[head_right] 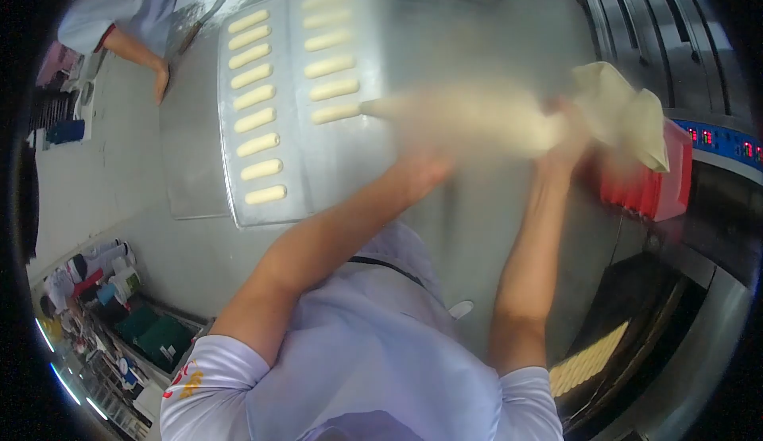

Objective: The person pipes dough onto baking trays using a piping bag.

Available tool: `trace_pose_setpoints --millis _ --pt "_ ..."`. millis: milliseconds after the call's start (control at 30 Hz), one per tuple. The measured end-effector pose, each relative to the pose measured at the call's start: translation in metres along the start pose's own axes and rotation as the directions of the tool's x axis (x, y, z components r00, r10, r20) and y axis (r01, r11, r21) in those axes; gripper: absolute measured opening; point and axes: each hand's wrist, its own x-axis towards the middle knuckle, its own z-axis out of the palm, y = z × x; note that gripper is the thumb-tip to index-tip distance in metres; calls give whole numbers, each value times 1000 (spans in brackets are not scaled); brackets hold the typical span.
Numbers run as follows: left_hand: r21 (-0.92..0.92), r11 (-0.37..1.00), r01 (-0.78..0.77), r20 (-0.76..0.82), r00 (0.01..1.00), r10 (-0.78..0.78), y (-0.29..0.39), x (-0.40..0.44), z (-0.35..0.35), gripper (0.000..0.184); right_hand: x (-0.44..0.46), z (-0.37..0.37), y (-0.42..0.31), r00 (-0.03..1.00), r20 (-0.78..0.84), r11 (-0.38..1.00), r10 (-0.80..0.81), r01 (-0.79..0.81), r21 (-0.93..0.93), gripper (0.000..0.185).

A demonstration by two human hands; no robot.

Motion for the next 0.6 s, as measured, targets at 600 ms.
trace_pose_setpoints --millis 600 --pt "54 996 -66 -83 994 70 21 -60 -26 63 -77 66 19 993 -87 996 83 -81 25 23"
